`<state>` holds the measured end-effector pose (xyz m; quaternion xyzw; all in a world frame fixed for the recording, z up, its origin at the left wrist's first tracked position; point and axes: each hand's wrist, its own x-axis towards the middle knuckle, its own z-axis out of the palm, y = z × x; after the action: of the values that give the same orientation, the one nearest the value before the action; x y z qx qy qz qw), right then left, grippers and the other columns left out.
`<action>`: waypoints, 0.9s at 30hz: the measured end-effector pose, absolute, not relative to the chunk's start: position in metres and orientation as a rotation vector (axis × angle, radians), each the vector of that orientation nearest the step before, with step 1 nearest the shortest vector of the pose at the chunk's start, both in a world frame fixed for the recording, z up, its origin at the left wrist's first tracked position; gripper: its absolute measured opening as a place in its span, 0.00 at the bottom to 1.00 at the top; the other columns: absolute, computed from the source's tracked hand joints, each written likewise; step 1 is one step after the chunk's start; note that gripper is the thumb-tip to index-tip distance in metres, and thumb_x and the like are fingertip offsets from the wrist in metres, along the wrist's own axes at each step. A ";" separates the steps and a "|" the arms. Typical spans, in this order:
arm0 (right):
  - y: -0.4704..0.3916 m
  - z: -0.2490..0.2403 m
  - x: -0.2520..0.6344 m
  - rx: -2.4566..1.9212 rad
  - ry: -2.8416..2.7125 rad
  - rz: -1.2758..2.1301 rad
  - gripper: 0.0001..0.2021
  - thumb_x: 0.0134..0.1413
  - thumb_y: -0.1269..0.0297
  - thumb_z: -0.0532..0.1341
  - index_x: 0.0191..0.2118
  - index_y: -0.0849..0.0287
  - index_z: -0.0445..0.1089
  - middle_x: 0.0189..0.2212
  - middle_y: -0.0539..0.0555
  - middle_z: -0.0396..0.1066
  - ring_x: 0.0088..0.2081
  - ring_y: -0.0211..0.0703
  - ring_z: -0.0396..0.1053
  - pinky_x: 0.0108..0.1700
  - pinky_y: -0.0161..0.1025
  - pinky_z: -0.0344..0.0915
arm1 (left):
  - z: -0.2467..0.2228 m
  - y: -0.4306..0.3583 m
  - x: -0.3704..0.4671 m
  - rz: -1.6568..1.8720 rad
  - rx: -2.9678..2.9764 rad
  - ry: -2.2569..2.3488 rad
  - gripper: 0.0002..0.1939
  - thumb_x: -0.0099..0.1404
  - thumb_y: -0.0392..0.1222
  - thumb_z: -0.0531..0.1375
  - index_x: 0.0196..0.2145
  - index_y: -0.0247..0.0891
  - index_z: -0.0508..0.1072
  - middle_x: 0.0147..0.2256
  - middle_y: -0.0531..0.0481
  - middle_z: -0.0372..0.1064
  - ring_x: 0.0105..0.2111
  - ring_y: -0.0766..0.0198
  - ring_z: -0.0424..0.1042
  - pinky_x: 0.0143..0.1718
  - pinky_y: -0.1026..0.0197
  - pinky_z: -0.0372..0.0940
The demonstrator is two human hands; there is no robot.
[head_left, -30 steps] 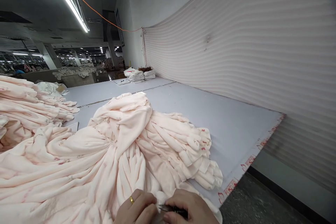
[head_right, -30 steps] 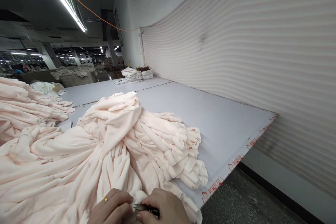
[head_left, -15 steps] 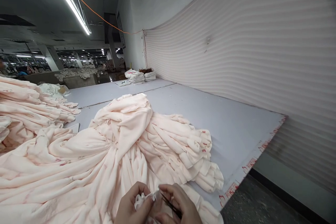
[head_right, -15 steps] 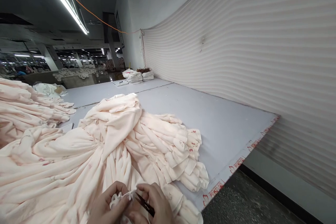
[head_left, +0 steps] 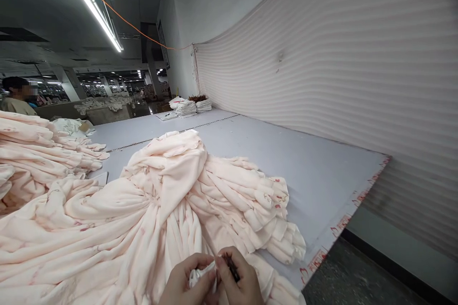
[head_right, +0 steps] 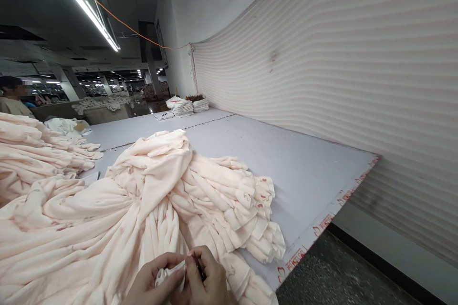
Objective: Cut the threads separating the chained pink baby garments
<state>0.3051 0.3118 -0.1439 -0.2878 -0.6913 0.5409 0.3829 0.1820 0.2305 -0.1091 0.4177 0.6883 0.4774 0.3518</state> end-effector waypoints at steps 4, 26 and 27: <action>0.317 -0.145 0.315 -0.694 -1.787 1.489 0.18 0.53 0.46 0.58 0.35 0.58 0.67 0.25 0.49 0.67 0.26 0.40 0.65 0.29 0.34 0.61 | -0.102 0.230 0.183 1.277 1.005 1.802 0.19 0.57 0.58 0.59 0.29 0.38 0.73 0.26 0.54 0.66 0.28 0.63 0.65 0.32 0.63 0.59; 0.348 -0.163 0.384 -0.884 -1.833 1.581 0.18 0.49 0.57 0.64 0.45 0.58 0.72 0.30 0.51 0.73 0.33 0.44 0.70 0.35 0.36 0.64 | -0.087 0.214 0.155 1.449 1.205 2.094 0.15 0.64 0.56 0.53 0.39 0.43 0.68 0.33 0.50 0.71 0.33 0.58 0.70 0.33 0.62 0.64; 0.348 -0.168 0.392 -0.907 -1.945 1.491 0.20 0.47 0.60 0.64 0.49 0.56 0.70 0.34 0.52 0.75 0.36 0.46 0.71 0.37 0.37 0.65 | -0.081 0.213 0.149 1.551 1.083 2.012 0.15 0.63 0.57 0.54 0.38 0.43 0.67 0.31 0.52 0.71 0.30 0.61 0.69 0.31 0.64 0.64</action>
<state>0.3923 0.3477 -0.1683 -0.3352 -0.7185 0.5506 0.2611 0.1488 0.2129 -0.0806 0.3851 0.7155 0.5515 0.1890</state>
